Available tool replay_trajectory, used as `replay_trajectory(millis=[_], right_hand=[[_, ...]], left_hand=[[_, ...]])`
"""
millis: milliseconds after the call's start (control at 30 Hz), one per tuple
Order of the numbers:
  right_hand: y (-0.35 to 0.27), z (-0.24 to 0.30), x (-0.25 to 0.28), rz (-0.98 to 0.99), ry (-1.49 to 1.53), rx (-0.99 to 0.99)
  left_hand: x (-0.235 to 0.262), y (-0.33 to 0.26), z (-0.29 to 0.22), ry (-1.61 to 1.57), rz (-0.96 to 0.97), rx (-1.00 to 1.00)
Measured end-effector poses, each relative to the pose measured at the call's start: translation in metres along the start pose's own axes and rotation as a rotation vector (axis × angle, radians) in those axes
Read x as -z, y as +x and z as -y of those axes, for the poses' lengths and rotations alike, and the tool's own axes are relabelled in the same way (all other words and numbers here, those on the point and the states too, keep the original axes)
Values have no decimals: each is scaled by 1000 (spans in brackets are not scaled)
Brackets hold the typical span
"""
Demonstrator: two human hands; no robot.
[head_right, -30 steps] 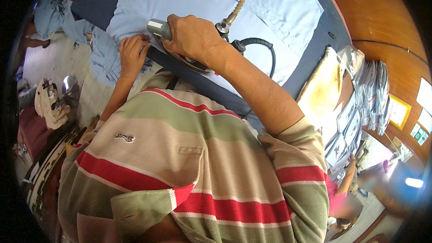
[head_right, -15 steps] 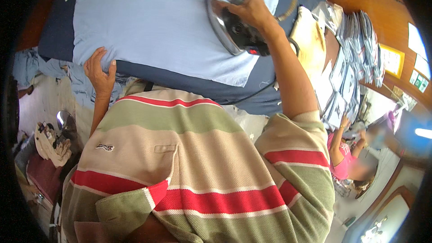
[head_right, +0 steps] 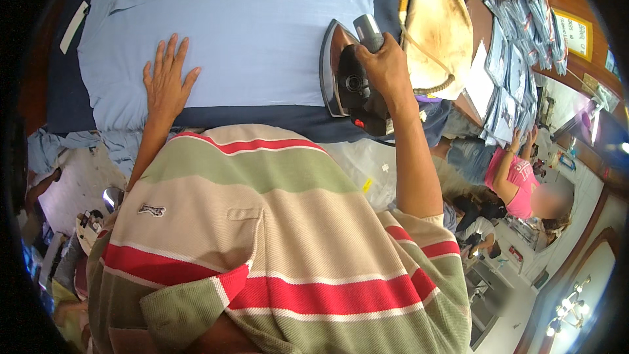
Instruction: The person irons a blue shirt on a padded table using a steam iron. They move the iron across different sections of the fabric and fold portions of the garment by hand.
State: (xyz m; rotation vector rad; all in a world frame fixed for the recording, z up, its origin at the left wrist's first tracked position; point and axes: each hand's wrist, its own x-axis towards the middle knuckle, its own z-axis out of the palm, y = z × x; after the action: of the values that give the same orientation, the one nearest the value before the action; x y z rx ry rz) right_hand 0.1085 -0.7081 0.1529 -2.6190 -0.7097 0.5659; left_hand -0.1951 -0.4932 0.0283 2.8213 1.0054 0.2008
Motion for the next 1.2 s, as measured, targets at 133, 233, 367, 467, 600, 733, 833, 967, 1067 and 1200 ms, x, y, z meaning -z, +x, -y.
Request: replay_trajectory(millis=[133, 233, 367, 467, 600, 733, 833, 967, 1067, 1200], right_hand=[[31, -26, 7, -105, -24, 68], [59, -8, 26, 18, 81, -21], [75, -7, 24, -44, -20, 182], [82, -2, 13, -140, -167, 378], [62, 57, 21, 34, -96, 221], [80, 59, 15, 99, -121, 354], [84, 65, 9, 102, -124, 384], [82, 66, 16, 128, -117, 376], [98, 55, 14, 80, -172, 350], [88, 33, 2, -19, -191, 376]], left_hand=[[1, 4, 0, -23, 26, -17], [1, 1, 3, -28, 20, -25], [2, 0, 2, 11, 62, 38], [3, 2, 0, 52, 72, 73], [12, 14, -26, -154, 59, -271], [-3, 39, -121, -426, 272, -1026], [-18, 30, -186, -382, 344, -1248], [-36, 1, -212, -373, 316, -1213], [-35, -6, -217, -384, 298, -1189], [-36, -12, -214, -507, 248, -1161]])
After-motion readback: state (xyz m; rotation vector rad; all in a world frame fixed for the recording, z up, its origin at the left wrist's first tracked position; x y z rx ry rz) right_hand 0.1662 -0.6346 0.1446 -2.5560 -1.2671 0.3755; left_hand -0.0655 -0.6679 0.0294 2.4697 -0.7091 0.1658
